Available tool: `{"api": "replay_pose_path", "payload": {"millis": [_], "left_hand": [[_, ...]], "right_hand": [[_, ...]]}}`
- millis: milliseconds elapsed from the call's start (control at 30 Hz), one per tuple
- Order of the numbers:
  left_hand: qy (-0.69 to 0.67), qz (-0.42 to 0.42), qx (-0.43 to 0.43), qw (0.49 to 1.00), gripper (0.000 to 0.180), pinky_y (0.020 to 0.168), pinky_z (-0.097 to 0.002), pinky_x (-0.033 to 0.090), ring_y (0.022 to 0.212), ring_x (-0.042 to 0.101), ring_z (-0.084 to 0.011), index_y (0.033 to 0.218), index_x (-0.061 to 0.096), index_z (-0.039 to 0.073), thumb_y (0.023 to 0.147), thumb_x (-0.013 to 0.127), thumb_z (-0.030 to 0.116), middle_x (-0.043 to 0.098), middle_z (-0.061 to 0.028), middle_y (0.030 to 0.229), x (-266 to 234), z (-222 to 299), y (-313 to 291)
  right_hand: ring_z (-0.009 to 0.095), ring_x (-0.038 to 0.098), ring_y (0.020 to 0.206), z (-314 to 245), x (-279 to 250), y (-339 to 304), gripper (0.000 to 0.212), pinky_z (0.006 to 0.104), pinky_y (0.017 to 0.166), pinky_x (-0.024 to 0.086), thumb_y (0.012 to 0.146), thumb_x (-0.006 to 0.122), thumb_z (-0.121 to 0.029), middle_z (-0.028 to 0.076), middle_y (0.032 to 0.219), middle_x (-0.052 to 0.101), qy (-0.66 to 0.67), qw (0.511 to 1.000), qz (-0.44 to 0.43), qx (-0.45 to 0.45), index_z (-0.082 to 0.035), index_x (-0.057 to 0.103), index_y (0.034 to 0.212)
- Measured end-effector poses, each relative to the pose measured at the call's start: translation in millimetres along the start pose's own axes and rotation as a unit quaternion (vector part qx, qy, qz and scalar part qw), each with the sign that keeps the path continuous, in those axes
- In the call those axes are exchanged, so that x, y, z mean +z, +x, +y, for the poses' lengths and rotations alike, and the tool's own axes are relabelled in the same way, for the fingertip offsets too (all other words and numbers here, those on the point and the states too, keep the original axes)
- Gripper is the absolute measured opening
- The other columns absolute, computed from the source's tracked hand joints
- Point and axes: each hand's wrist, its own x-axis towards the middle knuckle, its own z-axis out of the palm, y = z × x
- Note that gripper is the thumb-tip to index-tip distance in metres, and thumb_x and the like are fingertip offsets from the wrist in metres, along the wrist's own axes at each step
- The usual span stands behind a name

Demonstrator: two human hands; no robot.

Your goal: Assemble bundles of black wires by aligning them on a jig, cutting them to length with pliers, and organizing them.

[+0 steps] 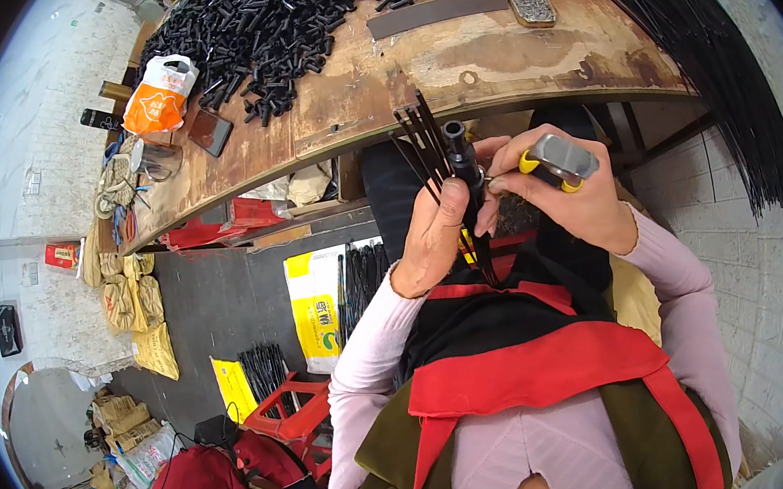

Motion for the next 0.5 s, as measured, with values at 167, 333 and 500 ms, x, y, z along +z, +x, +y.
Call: {"api": "replay_pose_path", "payload": {"millis": [167, 333, 500], "left_hand": [[0.012, -0.003, 0.012, 1.0, 0.073, 0.061, -0.0236, 0.04, 0.064, 0.046, -0.0078, 0.136, 0.043, -0.009, 0.101, 0.042, 0.056, 0.051, 0.0002, 0.075, -1.5, 1.6, 0.5], [0.004, 0.008, 0.003, 1.0, 0.073, 0.061, -0.0232, 0.04, 0.064, 0.046, -0.0079, 0.135, 0.044, -0.008, 0.1, 0.042, 0.056, 0.051, 0.0004, 0.075, -2.1, 2.7, -4.5], [0.005, 0.007, 0.001, 1.0, 0.076, 0.061, -0.023, 0.04, 0.064, 0.045, -0.0076, 0.135, 0.044, -0.009, 0.099, 0.043, 0.058, 0.051, 0.0001, 0.075, -3.2, 4.0, -2.6]], "right_hand": [[0.02, 0.066, 0.101, -1.3, 4.8, 1.8, 0.017, 0.0326, 0.09, 0.052, 0.086, 0.065, 0.012, 0.01, 0.094, 0.068, 0.081, 0.996, -0.011, -0.024, 0.003, 0.061, 0.1], [0.019, 0.067, 0.095, -0.2, 8.2, 7.2, 0.017, 0.0329, 0.089, 0.053, 0.087, 0.065, 0.012, 0.01, 0.093, 0.068, 0.149, 0.987, -0.029, -0.048, 0.002, 0.06, 0.099], [0.02, 0.067, 0.095, 5.1, 6.8, 5.9, 0.016, 0.0344, 0.091, 0.053, 0.087, 0.065, 0.011, 0.01, 0.092, 0.068, 0.158, 0.987, -0.022, -0.016, 0.001, 0.059, 0.099]]}}
